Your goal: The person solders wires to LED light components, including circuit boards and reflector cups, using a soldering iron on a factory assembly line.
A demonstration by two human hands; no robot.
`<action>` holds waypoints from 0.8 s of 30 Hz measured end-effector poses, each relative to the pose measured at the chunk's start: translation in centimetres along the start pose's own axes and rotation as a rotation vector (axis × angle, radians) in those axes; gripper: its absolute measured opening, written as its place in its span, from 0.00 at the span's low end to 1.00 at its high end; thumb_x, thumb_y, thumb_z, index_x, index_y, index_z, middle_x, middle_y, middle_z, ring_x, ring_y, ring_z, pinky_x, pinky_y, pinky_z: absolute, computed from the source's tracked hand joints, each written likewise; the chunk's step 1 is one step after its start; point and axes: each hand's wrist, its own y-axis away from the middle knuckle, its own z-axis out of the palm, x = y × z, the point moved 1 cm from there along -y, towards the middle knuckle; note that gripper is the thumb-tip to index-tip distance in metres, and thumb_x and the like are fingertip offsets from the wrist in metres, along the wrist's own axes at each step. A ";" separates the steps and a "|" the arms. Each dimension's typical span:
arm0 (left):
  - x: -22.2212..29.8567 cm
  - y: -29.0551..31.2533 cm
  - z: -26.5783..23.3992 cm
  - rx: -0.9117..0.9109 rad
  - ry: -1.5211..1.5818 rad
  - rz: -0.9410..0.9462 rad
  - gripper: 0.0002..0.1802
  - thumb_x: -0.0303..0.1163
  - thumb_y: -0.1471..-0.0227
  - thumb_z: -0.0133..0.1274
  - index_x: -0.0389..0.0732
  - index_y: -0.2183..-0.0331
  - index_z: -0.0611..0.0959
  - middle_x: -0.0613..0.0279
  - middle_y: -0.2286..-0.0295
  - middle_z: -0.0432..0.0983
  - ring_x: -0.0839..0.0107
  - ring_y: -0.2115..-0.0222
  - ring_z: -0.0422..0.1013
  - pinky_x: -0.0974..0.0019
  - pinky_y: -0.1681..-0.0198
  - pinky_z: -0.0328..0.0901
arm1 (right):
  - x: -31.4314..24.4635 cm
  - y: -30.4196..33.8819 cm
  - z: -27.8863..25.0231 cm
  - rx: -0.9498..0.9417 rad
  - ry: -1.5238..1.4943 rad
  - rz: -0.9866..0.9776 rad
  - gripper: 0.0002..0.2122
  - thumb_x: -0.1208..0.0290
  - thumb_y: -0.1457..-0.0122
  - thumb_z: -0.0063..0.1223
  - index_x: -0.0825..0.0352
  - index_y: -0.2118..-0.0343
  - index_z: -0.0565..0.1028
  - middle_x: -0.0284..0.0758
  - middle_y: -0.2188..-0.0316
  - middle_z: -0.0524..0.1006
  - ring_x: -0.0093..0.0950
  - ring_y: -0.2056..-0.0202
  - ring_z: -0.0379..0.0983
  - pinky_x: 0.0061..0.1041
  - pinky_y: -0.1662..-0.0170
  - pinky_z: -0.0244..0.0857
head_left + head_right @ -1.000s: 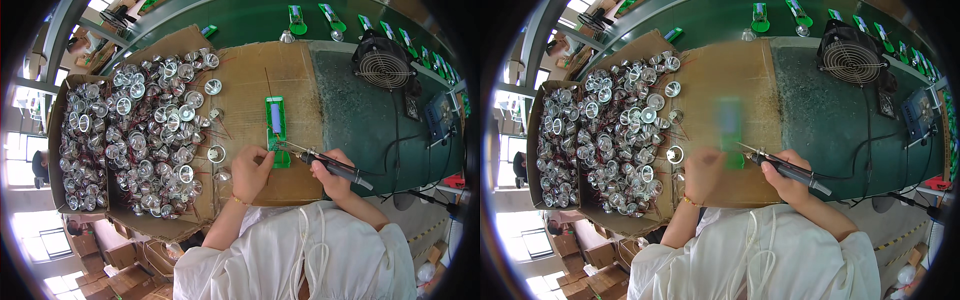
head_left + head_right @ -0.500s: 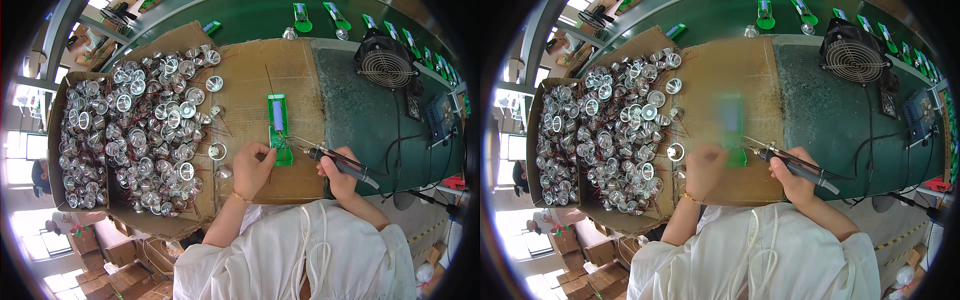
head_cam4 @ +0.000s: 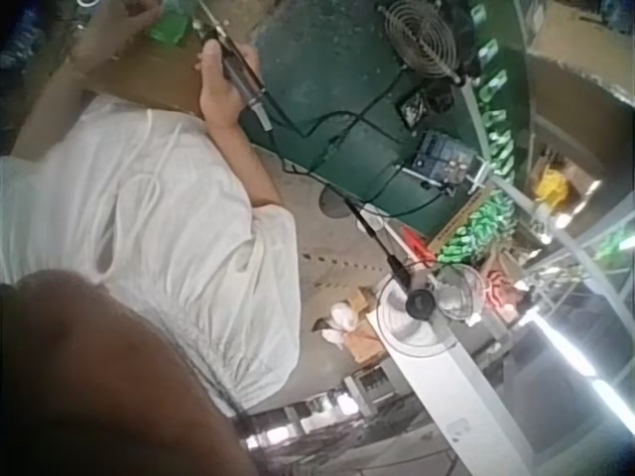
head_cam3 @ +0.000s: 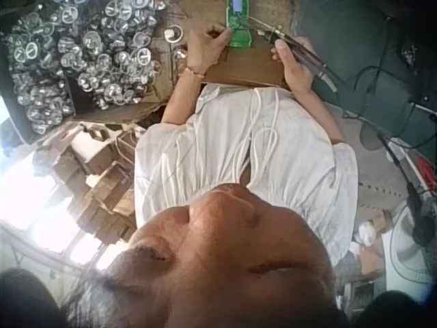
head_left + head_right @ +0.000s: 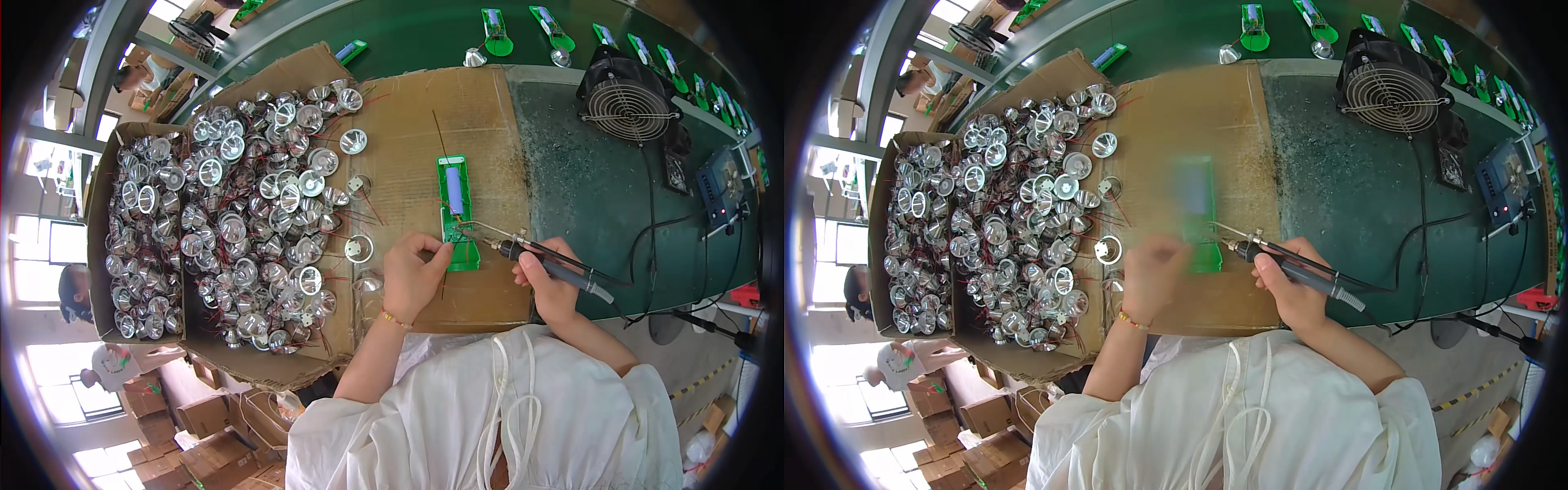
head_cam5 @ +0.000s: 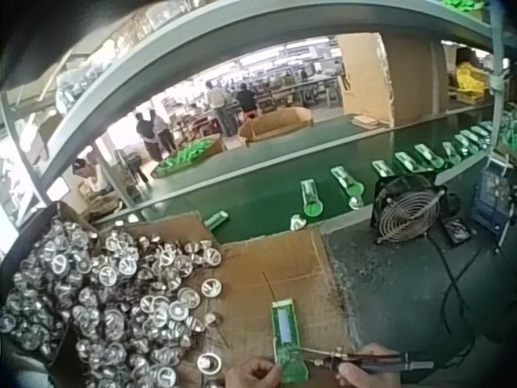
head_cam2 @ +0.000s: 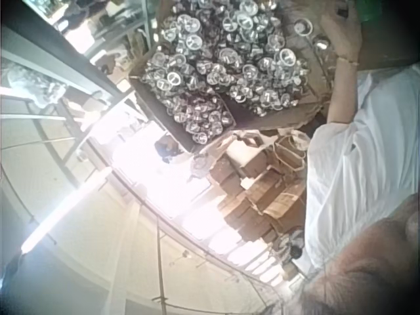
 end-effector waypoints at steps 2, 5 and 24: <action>0.0 0.0 0.0 0.000 -0.012 0.012 0.08 0.29 0.59 0.57 0.34 0.80 0.78 0.56 0.79 0.72 0.69 0.79 0.70 0.69 0.75 0.64 | -0.1 0.1 0.0 -0.013 0.011 -0.014 0.07 0.74 0.49 0.54 0.71 0.73 0.68 0.35 0.80 0.74 0.18 0.80 0.70 0.16 0.77 0.65; 0.2 0.0 0.0 0.003 -0.023 0.013 0.08 0.29 0.59 0.57 0.34 0.80 0.78 0.56 0.79 0.72 0.69 0.79 0.70 0.69 0.75 0.64 | 0.2 0.0 0.0 -0.037 0.034 -0.032 0.06 0.75 0.48 0.53 0.70 0.73 0.68 0.36 0.81 0.73 0.18 0.81 0.69 0.16 0.78 0.64; 0.3 -0.3 -0.1 -0.033 -0.034 -0.037 0.10 0.31 0.59 0.57 0.34 0.80 0.77 0.57 0.79 0.72 0.71 0.80 0.70 0.70 0.76 0.63 | 0.1 0.1 -0.8 0.018 0.021 -0.029 0.07 0.75 0.49 0.53 0.71 0.73 0.68 0.36 0.80 0.74 0.19 0.80 0.70 0.16 0.77 0.65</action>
